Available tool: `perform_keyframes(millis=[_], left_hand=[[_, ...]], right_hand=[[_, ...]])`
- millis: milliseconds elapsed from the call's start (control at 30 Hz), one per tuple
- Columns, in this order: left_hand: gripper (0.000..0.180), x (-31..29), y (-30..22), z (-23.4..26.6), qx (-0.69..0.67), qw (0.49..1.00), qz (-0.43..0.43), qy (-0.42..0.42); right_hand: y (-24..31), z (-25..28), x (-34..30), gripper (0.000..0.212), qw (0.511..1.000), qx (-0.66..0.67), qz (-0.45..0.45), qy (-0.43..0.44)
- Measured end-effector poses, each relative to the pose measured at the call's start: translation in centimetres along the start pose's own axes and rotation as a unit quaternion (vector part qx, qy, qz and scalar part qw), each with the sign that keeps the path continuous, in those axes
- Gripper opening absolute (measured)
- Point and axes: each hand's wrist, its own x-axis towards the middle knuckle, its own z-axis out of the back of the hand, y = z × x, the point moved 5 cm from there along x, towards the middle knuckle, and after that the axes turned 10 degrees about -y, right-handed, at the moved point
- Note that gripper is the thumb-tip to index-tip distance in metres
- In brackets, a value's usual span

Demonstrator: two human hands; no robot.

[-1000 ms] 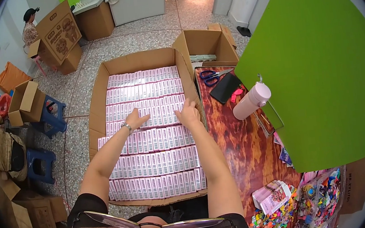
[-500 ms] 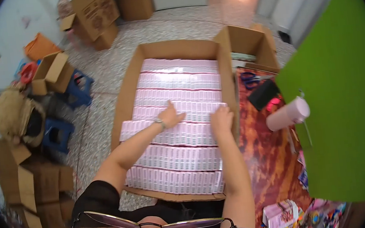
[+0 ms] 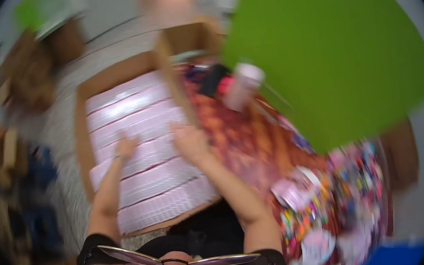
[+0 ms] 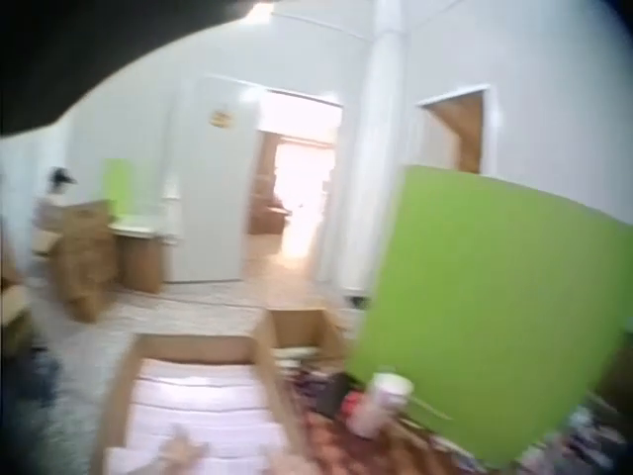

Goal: Packing small colorful toy components into plastic containers and then into larger boxes.

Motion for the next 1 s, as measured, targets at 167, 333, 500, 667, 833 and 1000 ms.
perform_keyframes(millis=[167,333,500,667,833,1000], left_hand=[[0.111,2.3,3.6,1.8,0.043,0.992,-0.043,-0.113],[0.106,4.6,1.3,-0.9,0.099,0.989,-0.079,-0.074],[0.101,3.1,1.8,0.3,0.121,0.99,-0.053,-0.049],[0.1,3.7,2.6,1.2,0.089,0.991,-0.059,-0.086],[0.095,1.7,0.4,2.2,0.157,0.98,-0.041,-0.116],[0.056,-5.0,-9.0,5.2,-0.014,0.863,-0.353,-0.361]], right_hand=[[-1.3,6.5,-13.8,0.042,0.956,0.069,-0.005,-0.286],[-7.9,8.9,-26.9,0.045,0.931,-0.033,-0.184,-0.314],[-12.6,10.5,-35.7,0.063,0.881,-0.145,-0.343,-0.292],[-14.0,9.6,-37.8,0.067,0.881,-0.161,-0.407,-0.18],[-14.4,8.2,-38.4,0.045,0.887,-0.188,-0.386,-0.168],[-11.4,10.3,-38.1,0.034,0.883,-0.14,-0.384,-0.231]])
